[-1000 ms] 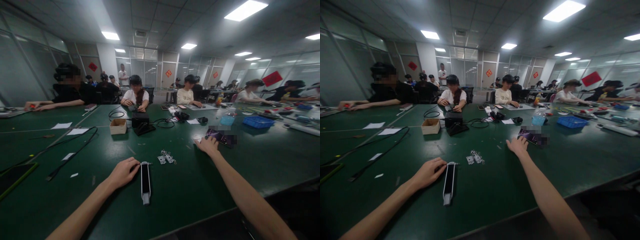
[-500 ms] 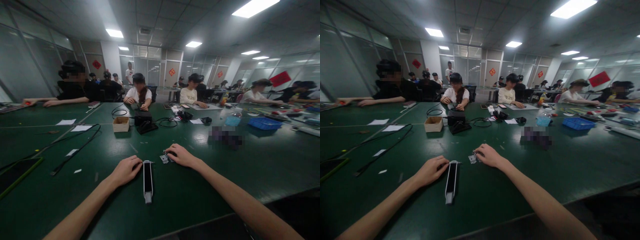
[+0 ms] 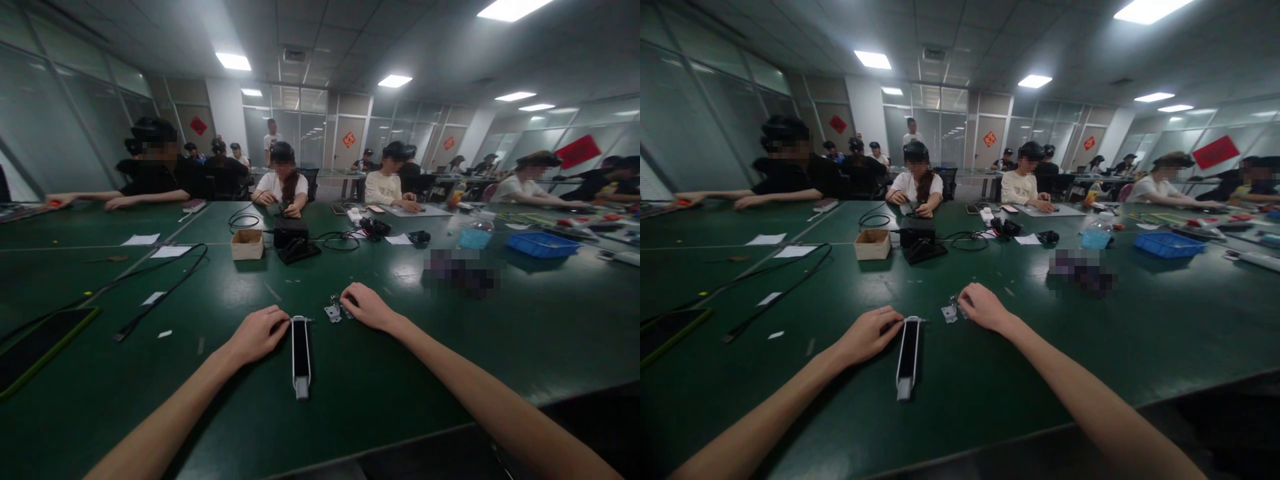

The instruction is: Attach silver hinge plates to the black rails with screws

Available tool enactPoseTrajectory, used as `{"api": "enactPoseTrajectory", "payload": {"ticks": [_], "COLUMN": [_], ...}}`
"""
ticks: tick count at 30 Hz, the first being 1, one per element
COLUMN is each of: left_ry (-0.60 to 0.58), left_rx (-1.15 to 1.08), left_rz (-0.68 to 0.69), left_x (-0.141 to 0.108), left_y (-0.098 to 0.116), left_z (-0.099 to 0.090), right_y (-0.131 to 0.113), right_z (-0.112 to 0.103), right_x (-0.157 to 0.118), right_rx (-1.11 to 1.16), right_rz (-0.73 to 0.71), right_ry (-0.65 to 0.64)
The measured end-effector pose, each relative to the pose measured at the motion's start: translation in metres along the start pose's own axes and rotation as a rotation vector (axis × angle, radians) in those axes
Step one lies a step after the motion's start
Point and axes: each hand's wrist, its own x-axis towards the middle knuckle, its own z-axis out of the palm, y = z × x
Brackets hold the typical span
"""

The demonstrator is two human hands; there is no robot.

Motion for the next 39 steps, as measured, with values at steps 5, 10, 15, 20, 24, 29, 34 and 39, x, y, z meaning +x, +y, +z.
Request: {"api": "enactPoseTrajectory", "payload": {"ticks": [5, 10, 15, 20, 24, 29, 34, 39], "left_ry": [-0.006, -0.016, -0.003, 0.004, 0.005, 0.006, -0.009, 0.007], "left_rx": [0.01, 0.011, 0.024, 0.025, 0.024, 0.024, 0.019, 0.016], "left_rz": [0.001, -0.005, 0.008, 0.012, 0.01, 0.013, 0.0, 0.013], "left_x": [0.0, 0.0, 0.0, 0.0, 0.0, 0.0, 0.0, 0.0], "left_y": [-0.001, 0.0, -0.004, -0.004, -0.004, -0.004, -0.003, -0.004], "left_z": [0.001, 0.001, 0.004, 0.005, 0.004, 0.005, 0.004, 0.004], "right_y": [-0.001, 0.003, 0.008, 0.013, 0.018, 0.022, 0.043, 0.093], "right_z": [-0.006, -0.005, -0.005, -0.009, -0.008, -0.008, -0.02, -0.039], "right_x": [0.0, 0.0, 0.001, 0.002, 0.002, 0.002, 0.003, -0.012], "right_rx": [-0.034, -0.092, -0.162, -0.246, -0.295, -0.328, -0.373, -0.429], "right_rz": [0.043, 0.04, 0.054, 0.089, 0.077, 0.079, 0.26, 0.708], "right_ry": [0.007, 0.017, 0.047, 0.079, 0.044, 0.011, 0.089, 0.317]}}
